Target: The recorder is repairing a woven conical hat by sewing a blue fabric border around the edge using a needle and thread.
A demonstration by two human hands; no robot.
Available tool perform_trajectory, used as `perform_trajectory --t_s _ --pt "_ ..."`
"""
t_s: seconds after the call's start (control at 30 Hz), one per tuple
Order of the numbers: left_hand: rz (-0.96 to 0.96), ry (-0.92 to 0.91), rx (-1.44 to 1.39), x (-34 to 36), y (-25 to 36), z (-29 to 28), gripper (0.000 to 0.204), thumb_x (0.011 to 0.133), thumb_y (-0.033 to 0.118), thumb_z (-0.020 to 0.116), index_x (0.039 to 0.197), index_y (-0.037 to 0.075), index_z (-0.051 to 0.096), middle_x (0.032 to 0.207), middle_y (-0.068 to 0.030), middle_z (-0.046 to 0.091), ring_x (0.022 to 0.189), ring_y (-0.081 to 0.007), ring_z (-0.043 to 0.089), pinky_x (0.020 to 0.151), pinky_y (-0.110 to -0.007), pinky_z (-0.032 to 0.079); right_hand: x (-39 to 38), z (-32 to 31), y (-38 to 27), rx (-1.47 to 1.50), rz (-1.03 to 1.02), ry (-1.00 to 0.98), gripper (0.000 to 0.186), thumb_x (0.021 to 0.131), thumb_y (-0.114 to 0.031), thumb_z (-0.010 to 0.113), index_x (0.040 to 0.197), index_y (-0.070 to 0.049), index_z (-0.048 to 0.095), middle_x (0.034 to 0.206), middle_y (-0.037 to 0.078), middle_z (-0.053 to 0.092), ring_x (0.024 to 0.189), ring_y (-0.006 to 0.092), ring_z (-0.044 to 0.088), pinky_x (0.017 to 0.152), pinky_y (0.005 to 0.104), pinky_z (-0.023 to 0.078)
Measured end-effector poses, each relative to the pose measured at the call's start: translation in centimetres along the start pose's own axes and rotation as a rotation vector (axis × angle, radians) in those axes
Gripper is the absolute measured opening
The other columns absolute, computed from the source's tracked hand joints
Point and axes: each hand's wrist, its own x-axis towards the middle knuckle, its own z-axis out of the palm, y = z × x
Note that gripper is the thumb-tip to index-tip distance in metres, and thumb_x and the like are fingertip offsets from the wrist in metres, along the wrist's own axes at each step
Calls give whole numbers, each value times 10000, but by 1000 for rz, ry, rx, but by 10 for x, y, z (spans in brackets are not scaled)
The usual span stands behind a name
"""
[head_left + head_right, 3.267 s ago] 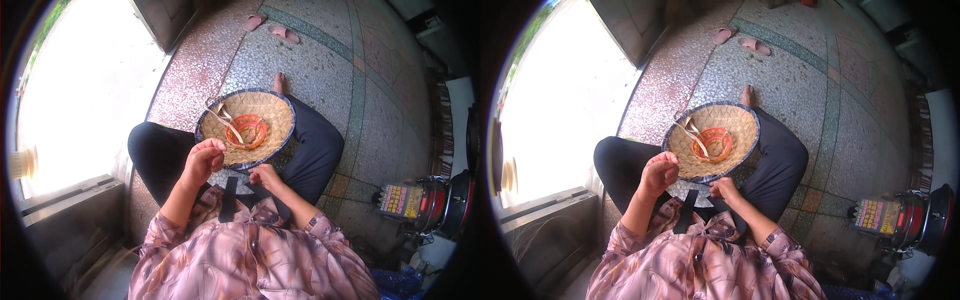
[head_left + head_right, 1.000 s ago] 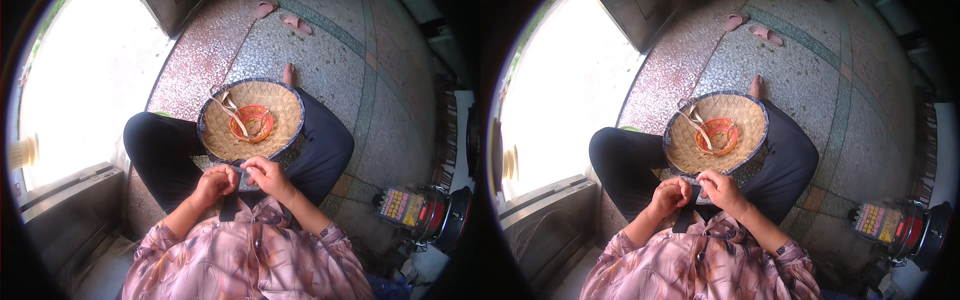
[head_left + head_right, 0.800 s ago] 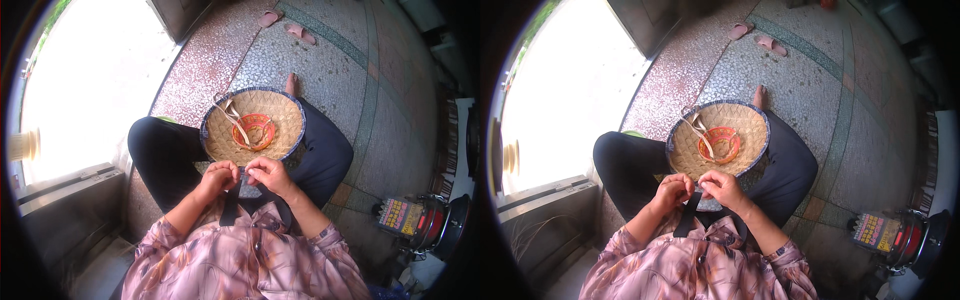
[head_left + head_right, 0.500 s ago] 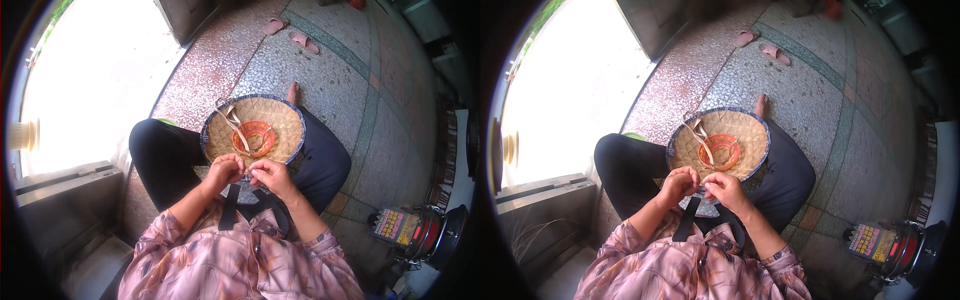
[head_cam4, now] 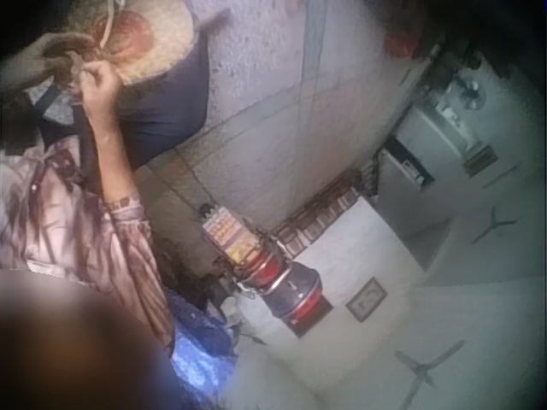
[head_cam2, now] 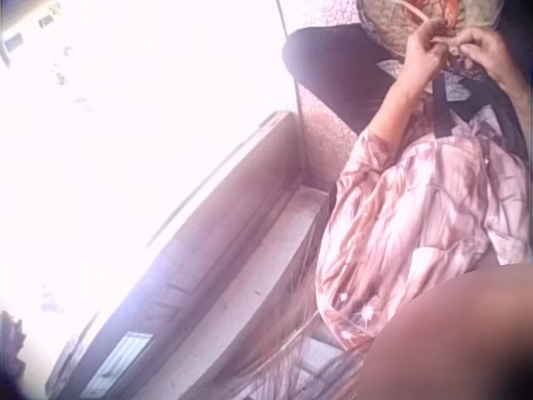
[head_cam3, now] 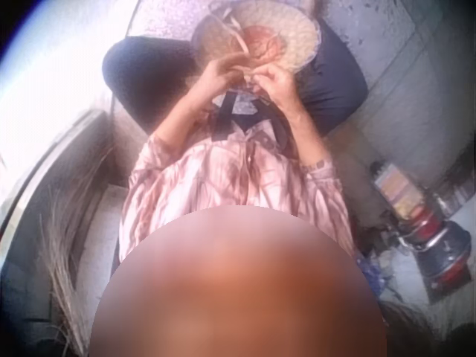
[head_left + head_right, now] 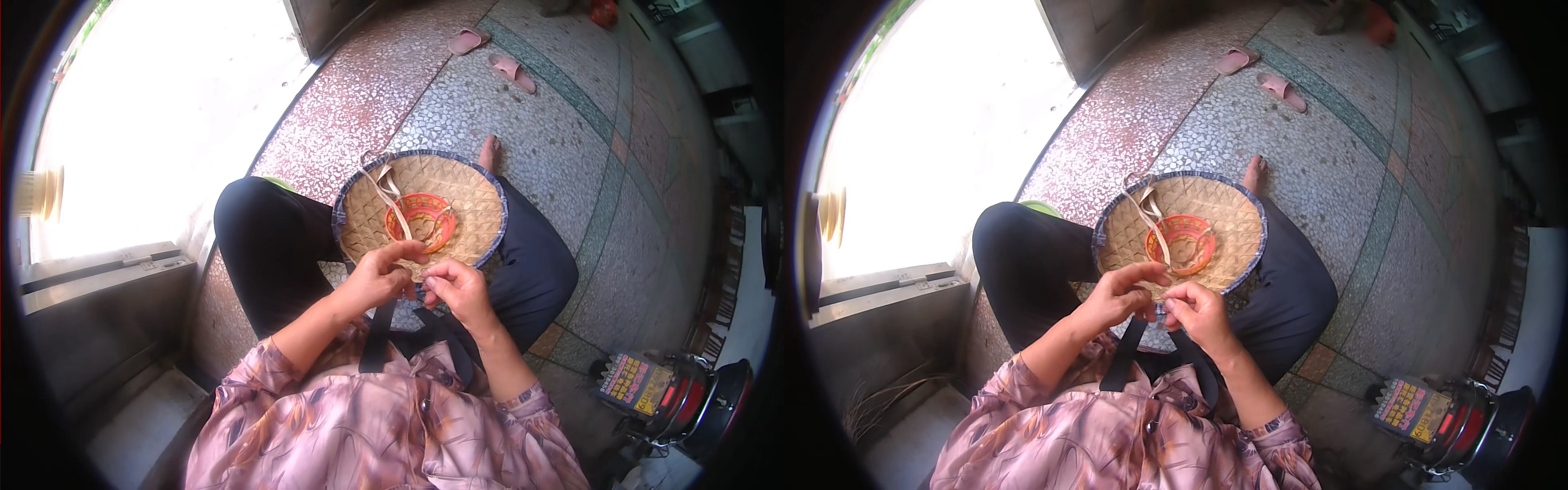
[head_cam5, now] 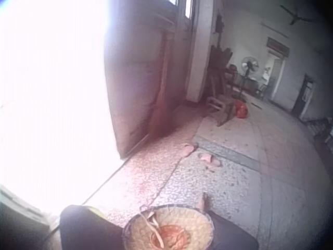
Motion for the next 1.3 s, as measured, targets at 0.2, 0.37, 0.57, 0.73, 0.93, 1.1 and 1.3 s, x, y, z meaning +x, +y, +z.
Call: perform_trajectory --t_s 0.2,0.37,0.57,0.73,0.93,1.1,1.3 --pt "-228 -290 322 2 -3 -5 250 947 126 615 1159 -5 631 876 -49 680 777 -98 622 658 -259 503 -6 4 -7 -108 -15 49 77 919 -6 590 985 7 627 806 33 649 644 71 612 579 224 533" --pt "47 -251 310 -7 -26 -3 213 940 159 647 1080 2 679 779 -10 654 714 -50 559 601 -227 462 -11 4 -13 -224 -64 72 88 919 -5 600 993 18 641 818 59 661 668 84 628 595 230 541" --pt "-115 -273 84 -13 -19 -1 226 961 221 629 1079 38 690 724 54 568 620 -20 449 531 -195 375 -14 -1 -16 -117 -71 137 102 921 -24 602 1012 8 635 823 36 652 665 67 607 600 219 534" --pt "-104 -259 41 -13 -19 1 217 967 213 620 1083 43 691 723 68 552 612 -7 429 528 -185 356 -25 0 -24 -144 -68 176 102 919 -25 607 1002 11 653 825 29 642 679 62 603 596 215 516" --pt "-20 -231 37 -10 -28 0 212 976 202 606 1099 43 675 721 91 537 602 7 412 523 -169 323 -29 -1 -20 -483 -288 150 100 891 7 620 968 23 681 845 58 639 694 99 607 599 234 495" --pt "-93 -230 -44 -9 -28 -3 203 968 164 612 1080 8 677 934 11 664 847 -41 551 737 -203 460 -31 5 -27 -604 -359 177 128 855 24 622 966 19 684 868 125 652 758 220 651 671 301 515" --pt "13 -241 9 -6 -29 0 200 983 177 589 1110 41 662 729 102 522 602 14 396 521 -168 290 -31 12 -27 -732 -451 213 143 847 46 626 972 22 690 802 87 609 683 154 611 601 264 488"
